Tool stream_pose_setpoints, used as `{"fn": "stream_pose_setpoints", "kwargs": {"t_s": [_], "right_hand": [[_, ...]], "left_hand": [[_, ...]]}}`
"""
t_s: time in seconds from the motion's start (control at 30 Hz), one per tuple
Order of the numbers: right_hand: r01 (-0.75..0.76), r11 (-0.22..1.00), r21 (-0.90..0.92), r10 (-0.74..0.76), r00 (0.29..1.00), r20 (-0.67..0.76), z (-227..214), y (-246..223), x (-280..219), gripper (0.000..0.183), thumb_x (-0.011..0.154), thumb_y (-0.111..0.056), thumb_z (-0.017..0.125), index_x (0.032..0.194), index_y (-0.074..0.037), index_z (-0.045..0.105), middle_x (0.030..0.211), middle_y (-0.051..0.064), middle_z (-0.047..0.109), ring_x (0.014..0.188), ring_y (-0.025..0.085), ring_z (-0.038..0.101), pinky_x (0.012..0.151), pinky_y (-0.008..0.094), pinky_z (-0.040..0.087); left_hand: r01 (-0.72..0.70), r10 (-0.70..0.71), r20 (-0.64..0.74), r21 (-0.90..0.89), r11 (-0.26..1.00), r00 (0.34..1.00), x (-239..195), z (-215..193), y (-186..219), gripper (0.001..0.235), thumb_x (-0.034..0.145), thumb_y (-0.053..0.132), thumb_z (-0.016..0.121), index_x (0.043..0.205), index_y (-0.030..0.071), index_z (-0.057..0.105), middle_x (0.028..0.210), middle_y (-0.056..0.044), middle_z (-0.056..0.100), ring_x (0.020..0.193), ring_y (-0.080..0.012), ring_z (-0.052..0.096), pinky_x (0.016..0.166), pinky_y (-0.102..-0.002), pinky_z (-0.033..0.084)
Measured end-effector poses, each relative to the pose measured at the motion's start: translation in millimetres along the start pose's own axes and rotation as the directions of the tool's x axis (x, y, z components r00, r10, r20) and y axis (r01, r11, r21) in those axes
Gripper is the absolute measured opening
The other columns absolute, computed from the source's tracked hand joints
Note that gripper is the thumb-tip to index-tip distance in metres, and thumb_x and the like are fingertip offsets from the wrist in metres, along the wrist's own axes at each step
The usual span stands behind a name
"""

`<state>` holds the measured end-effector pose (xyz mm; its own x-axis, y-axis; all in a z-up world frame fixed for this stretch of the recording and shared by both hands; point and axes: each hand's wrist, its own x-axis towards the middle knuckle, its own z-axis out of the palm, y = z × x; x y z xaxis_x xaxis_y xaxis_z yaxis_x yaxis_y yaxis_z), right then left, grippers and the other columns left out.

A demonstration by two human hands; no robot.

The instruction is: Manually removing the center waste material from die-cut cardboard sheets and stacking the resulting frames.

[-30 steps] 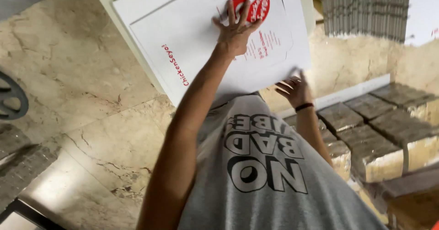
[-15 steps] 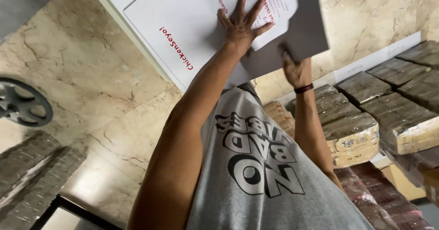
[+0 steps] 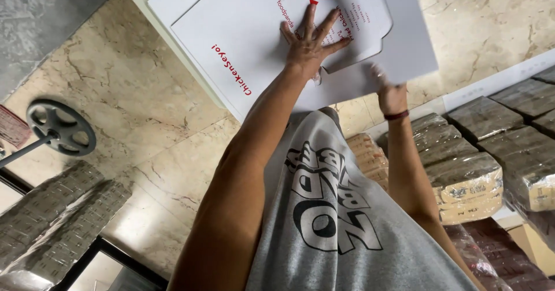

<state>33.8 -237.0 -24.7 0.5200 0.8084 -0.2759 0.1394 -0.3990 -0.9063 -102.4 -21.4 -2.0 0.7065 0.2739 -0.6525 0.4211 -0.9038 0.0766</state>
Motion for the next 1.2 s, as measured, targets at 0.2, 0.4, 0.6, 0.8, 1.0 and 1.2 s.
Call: {"fn": "stream_pose_setpoints", "kwargs": {"t_s": [0.2,0.4,0.6,0.8,1.0,1.2], "right_hand": [[-0.23,0.611,0.757,0.48,0.868,-0.124,10.7,33.8,8.7,0.034,0.088,-0.01,0.079,0.117,0.007,0.07,0.125,0.02,0.072,0.116,0.026,0.072,0.11,0.037,0.059],[0.289,0.954,-0.072,-0.282,0.954,0.097,6.6,-17.4,-66.8,0.021,0.093,-0.013,0.077,0.108,0.001,0.074,0.109,0.017,0.074,0.102,0.033,0.072,0.089,0.041,0.059],[-0.011,0.995,0.097,0.019,0.996,-0.086,-12.4,14.0,-8.7,0.031,0.108,-0.031,0.062,0.119,-0.004,0.071,0.12,0.013,0.071,0.115,0.026,0.067,0.106,0.042,0.054],[-0.605,0.267,0.75,0.784,0.589,0.196,59.7,41.0,-14.8,0.069,0.072,-0.057,0.077,0.122,-0.012,0.061,0.09,0.003,0.06,0.078,0.018,0.064,0.075,0.038,0.063],[-0.734,0.187,0.653,0.611,0.608,0.508,131.4,-20.4,-48.9,0.053,0.086,-0.037,0.074,0.13,-0.01,0.062,0.109,0.011,0.073,0.092,0.03,0.071,0.064,0.041,0.064],[-0.14,0.968,0.209,0.132,0.99,0.052,134.7,-24.4,-73.4,0.031,0.098,-0.026,0.069,0.119,-0.005,0.069,0.122,0.014,0.072,0.117,0.026,0.067,0.107,0.039,0.049]], "left_hand": [[-0.034,0.038,0.114,-0.036,0.999,0.993,-9.1,-23.2,-2.7,0.114,0.095,0.017,0.077,0.164,0.058,-0.004,0.158,-0.005,-0.036,0.142,-0.0519,-0.026,0.106,-0.094,0.022],[-0.064,0.067,0.02,-0.138,0.988,0.998,0.3,-7.9,-4.2,0.125,0.082,-0.035,0.04,0.163,0.058,0.022,0.159,-0.003,-0.029,0.141,-0.0542,-0.023,0.101,-0.1,0.019],[-0.026,0.058,0.179,-0.175,0.984,0.982,-4.9,-20.7,-9.7,0.109,0.092,0.027,0.079,0.163,0.061,0.005,0.16,0.002,-0.033,0.141,-0.0487,-0.031,0.104,-0.096,0.015],[-0.21,0.214,0.002,-0.198,0.957,0.977,-34.1,17.9,-41.5,0.092,0.083,-0.018,0.052,0.157,0.036,0.047,0.166,-0.009,-0.009,0.15,-0.0457,-0.007,0.102,-0.089,0.03],[-0.219,0.231,0.227,-0.076,0.973,0.946,-111.3,40.5,-43.7,0.111,0.081,-0.029,0.042,0.164,0.044,0.024,0.166,-0.006,-0.025,0.145,-0.0512,-0.024,0.107,-0.091,0.018],[-0.213,0.203,0.186,0.037,0.976,0.962,-102.2,59.5,-44.5,0.095,0.102,-0.014,0.041,0.164,0.052,0.012,0.162,-0.003,-0.034,0.144,-0.0521,-0.025,0.107,-0.092,0.016]]}}
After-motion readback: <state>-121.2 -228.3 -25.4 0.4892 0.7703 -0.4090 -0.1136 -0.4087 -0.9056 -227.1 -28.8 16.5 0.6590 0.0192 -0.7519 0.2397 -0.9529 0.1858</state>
